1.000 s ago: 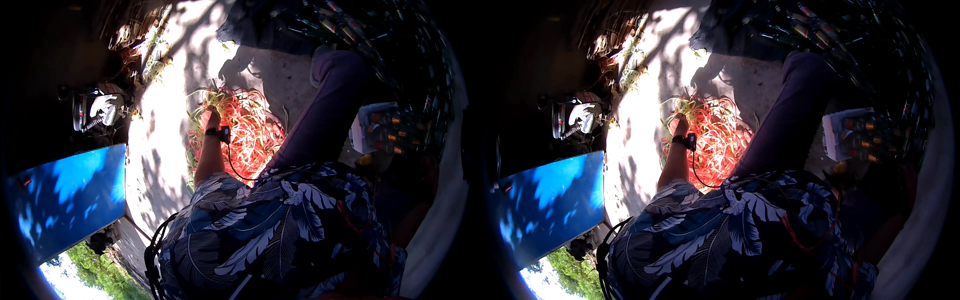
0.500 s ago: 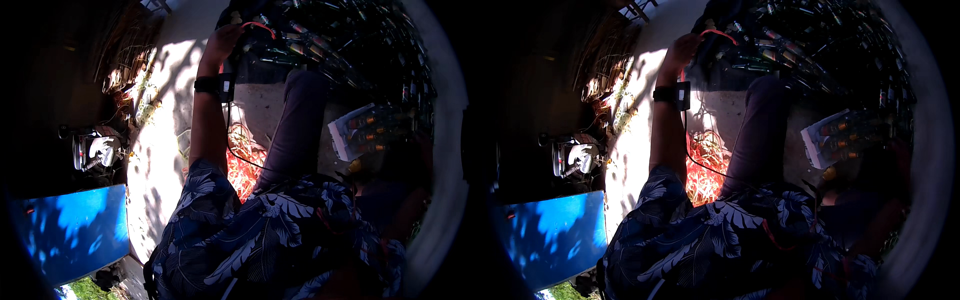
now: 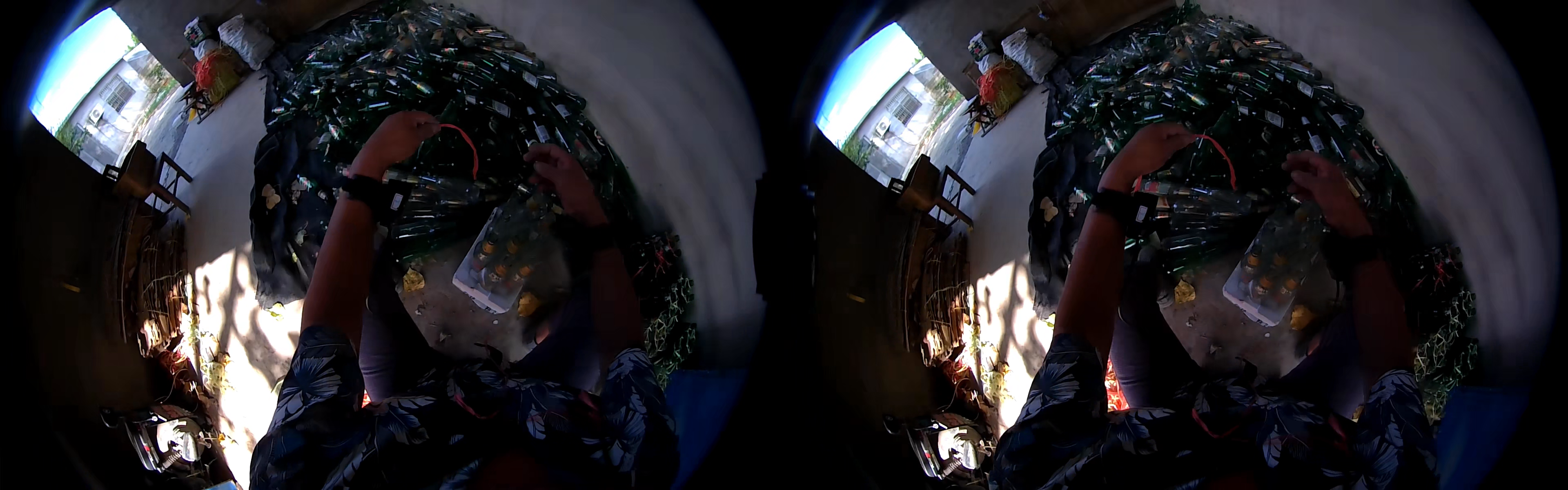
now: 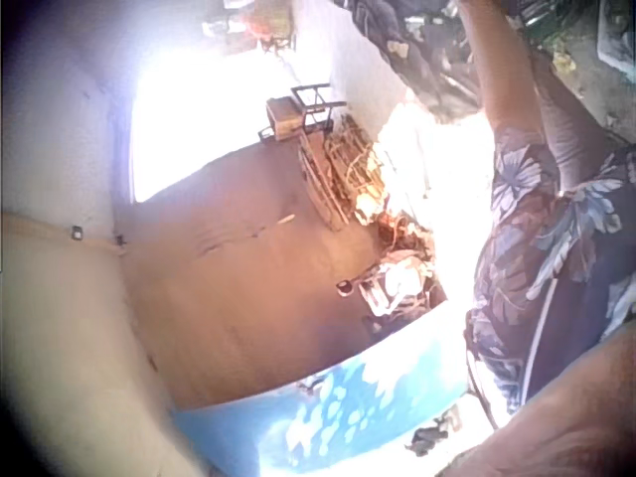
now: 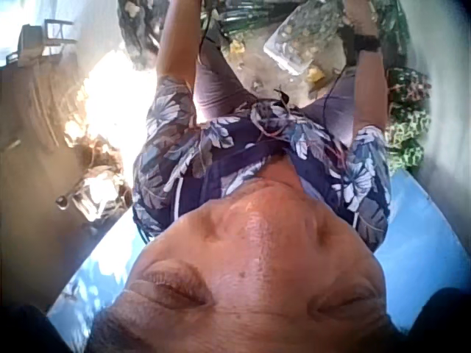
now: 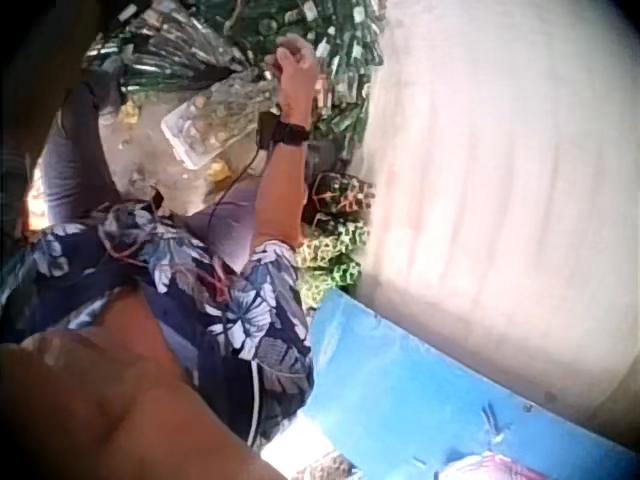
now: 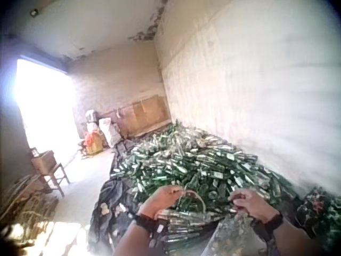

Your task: The person sits on the floor and gathers green glass bottles from a large pile. They place the bottles into a plastic crate and then tie them together with red string to form a bundle.

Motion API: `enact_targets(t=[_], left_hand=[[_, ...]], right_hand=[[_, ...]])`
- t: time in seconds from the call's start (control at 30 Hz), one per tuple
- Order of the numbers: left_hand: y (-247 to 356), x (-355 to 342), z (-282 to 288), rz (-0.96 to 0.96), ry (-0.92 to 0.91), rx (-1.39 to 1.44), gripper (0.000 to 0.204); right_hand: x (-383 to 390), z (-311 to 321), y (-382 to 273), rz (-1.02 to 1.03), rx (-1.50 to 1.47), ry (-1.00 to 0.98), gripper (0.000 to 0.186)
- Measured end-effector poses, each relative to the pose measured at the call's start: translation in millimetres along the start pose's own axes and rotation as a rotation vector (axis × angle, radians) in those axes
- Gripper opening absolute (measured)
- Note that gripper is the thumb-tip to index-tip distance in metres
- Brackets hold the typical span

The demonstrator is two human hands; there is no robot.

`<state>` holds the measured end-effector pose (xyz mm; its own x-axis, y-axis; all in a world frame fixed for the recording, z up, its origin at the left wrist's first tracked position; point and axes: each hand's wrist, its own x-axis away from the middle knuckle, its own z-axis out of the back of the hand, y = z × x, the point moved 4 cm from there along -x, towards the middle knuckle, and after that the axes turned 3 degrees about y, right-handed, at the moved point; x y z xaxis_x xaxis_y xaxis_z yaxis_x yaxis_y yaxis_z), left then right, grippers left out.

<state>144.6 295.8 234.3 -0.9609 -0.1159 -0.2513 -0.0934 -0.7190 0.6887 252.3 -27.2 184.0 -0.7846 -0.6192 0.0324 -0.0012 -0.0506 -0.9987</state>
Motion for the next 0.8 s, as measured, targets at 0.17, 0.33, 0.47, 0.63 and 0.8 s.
enact_targets(t=[0.17, 0.33, 0.47, 0.63, 0.8], left_hand=[[-9, 1, -74, 0.164, -0.034, 0.218, 0.028], [17, -16, -114, 0.019, -0.12, 0.365, 0.026], [15, -13, -116, 0.167, -0.189, 0.28, 0.026], [-12, 0, -101, 0.272, -0.363, 0.386, 0.026], [-35, 9, -84, 0.304, -0.385, 0.32, 0.025]], right_hand=[[5, -15, 19, 0.084, 0.028, -0.042, 0.058], [-4, -40, 29, 0.163, 0.024, -0.021, 0.043], [-10, -18, 28, -0.044, -0.104, -0.058, 0.022], [-24, 63, 28, -0.01, -0.629, 0.211, 0.022], [-22, 171, 43, 0.058, -0.908, 0.519, 0.019]])
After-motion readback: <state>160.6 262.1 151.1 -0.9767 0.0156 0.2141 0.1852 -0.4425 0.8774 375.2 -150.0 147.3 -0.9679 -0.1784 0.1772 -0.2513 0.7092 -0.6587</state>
